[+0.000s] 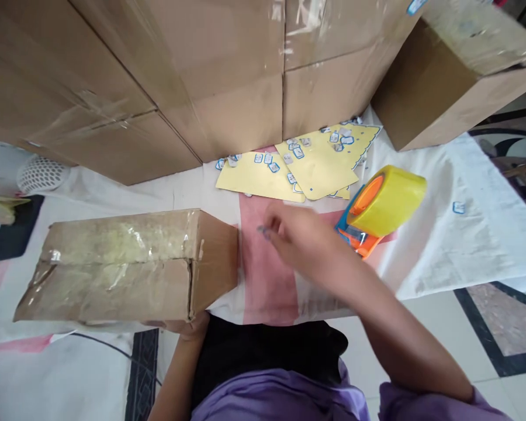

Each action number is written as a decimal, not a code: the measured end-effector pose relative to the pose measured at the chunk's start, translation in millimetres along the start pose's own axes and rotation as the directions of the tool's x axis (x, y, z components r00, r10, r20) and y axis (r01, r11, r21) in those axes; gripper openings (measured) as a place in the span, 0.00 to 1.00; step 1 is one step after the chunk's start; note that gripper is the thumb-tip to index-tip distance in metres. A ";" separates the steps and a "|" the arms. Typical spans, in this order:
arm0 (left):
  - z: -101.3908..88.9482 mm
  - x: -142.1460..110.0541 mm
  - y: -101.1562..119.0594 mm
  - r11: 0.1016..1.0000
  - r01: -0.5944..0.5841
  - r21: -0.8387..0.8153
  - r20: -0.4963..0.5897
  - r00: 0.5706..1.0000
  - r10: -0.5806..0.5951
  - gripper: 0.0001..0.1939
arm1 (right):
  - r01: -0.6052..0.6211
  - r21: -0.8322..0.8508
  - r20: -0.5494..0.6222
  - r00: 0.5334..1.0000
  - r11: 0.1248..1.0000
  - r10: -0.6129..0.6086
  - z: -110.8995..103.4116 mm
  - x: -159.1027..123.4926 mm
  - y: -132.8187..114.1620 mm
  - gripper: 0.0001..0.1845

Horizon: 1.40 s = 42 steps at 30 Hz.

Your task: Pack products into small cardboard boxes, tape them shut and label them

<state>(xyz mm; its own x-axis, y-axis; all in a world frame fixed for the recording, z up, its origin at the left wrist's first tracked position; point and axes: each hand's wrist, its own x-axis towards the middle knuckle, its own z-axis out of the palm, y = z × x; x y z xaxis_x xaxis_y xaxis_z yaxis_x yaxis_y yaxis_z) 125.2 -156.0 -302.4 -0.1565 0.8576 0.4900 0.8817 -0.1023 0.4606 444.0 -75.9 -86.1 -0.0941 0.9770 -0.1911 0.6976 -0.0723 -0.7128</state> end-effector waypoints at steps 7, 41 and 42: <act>7.6 -2.7 -3.7 0.985 -0.168 0.035 -0.372 0.913 0.169 0.35 | -0.164 -0.230 0.079 0.979 0.959 0.186 -79.2 119.4 6.8 0.14; 2.8 9.1 14.0 0.953 -0.281 0.116 -0.405 0.862 0.304 0.34 | 0.349 -0.378 0.026 0.930 0.857 -0.368 25.8 189.1 -35.8 0.05; 3.1 8.7 13.9 0.953 -0.277 0.118 -0.407 0.862 0.301 0.34 | 0.332 -0.344 0.006 0.936 0.878 -0.351 26.4 182.4 -36.5 0.07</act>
<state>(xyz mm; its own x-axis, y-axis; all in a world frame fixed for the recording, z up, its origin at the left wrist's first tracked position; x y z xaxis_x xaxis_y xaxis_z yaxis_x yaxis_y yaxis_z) 137.4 -148.4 -294.1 -0.0505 0.5035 0.8625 0.9367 -0.2757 0.2158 382.6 99.6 -112.8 -0.3371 0.9390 0.0678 0.8260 0.3295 -0.4574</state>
